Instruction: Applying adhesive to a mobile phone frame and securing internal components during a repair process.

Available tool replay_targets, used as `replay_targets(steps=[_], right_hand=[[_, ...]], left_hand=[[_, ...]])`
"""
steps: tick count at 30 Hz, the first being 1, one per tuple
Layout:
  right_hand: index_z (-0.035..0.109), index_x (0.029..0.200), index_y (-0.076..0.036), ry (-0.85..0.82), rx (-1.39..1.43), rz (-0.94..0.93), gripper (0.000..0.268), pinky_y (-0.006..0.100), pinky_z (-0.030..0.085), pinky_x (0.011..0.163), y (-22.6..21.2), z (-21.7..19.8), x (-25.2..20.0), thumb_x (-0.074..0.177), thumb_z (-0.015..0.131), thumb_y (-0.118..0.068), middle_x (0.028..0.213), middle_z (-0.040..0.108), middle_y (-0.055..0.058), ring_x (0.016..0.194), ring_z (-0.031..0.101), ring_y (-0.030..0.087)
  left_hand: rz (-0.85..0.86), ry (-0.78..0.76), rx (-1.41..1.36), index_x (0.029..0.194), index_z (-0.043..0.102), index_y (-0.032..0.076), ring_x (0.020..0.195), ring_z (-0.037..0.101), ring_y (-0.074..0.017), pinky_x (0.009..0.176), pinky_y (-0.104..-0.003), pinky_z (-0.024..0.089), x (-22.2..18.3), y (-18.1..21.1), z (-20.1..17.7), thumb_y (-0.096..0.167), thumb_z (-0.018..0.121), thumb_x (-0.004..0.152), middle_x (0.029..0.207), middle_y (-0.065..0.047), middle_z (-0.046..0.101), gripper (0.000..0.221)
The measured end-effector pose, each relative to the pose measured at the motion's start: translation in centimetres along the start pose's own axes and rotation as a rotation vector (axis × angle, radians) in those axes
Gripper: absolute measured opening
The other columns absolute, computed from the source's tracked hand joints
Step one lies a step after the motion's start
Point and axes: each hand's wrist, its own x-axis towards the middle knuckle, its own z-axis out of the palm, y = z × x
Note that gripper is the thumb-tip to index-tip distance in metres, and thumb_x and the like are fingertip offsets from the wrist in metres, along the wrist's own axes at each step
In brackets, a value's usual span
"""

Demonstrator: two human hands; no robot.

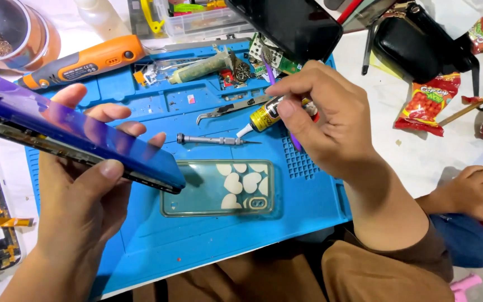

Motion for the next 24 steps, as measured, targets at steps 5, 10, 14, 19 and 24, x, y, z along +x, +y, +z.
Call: replay_targets(steps=[5, 10, 14, 19, 24], right_hand=[[0.05, 0.094, -0.001, -0.107, -0.052, 0.073, 0.015, 0.024, 0.043, 0.065, -0.2, 0.1, 0.5, 0.08, 0.05, -0.005, 0.091, 0.043, 0.012, 0.073, 0.047, 0.018], [0.049, 0.094, -0.002, -0.223, -0.133, -0.022, 0.019, 0.021, 0.042, 0.053, 0.6, 0.7, 0.6, 0.077, 0.053, 0.004, 0.093, 0.044, 0.013, 0.075, 0.051, 0.017], [0.051, 0.09, 0.0, -0.186, -0.17, -0.044, 0.012, 0.024, 0.042, 0.057, 0.2, 0.3, 0.8, 0.079, 0.05, 0.005, 0.087, 0.049, 0.014, 0.073, 0.049, 0.019], [0.054, 0.087, 0.009, -0.005, -0.346, -0.128, 0.005, 0.028, 0.04, 0.061, 0.9, -1.3, 0.5, 0.084, 0.05, 0.009, 0.082, 0.054, 0.018, 0.072, 0.049, 0.024], [0.054, 0.089, 0.009, 0.008, -0.39, -0.069, 0.007, 0.029, 0.041, 0.06, 1.4, -2.2, 0.5, 0.085, 0.049, 0.009, 0.078, 0.052, 0.016, 0.072, 0.049, 0.023]], left_hand=[[0.036, -0.021, 0.009, 0.118, 0.025, 0.013, 0.087, 0.049, -0.0175, 0.089, -0.046, 0.046, 0.0, -0.1, -0.4, 0.011, 0.058, 0.06, 0.102, -0.01, 0.043, 0.067], [0.049, -0.089, -0.007, 0.117, 0.025, 0.013, 0.09, 0.049, -0.0177, 0.089, -0.044, 0.046, 0.1, -0.3, -0.6, 0.011, 0.06, 0.062, 0.102, -0.009, 0.043, 0.065], [0.07, -0.081, 0.008, 0.117, 0.024, 0.013, 0.09, 0.049, -0.0176, 0.09, -0.044, 0.045, 0.1, -0.2, -0.7, 0.011, 0.058, 0.063, 0.102, -0.009, 0.043, 0.064], [0.101, -0.069, 0.03, 0.118, 0.024, 0.013, 0.09, 0.048, -0.019, 0.09, -0.044, 0.046, -0.1, 0.0, -0.6, 0.009, 0.057, 0.063, 0.103, -0.01, 0.043, 0.064], [0.129, -0.123, 0.05, 0.119, 0.021, 0.01, 0.09, 0.048, -0.0178, 0.088, -0.041, 0.047, -0.1, -0.6, -0.4, 0.008, 0.059, 0.063, 0.102, -0.009, 0.042, 0.067]])
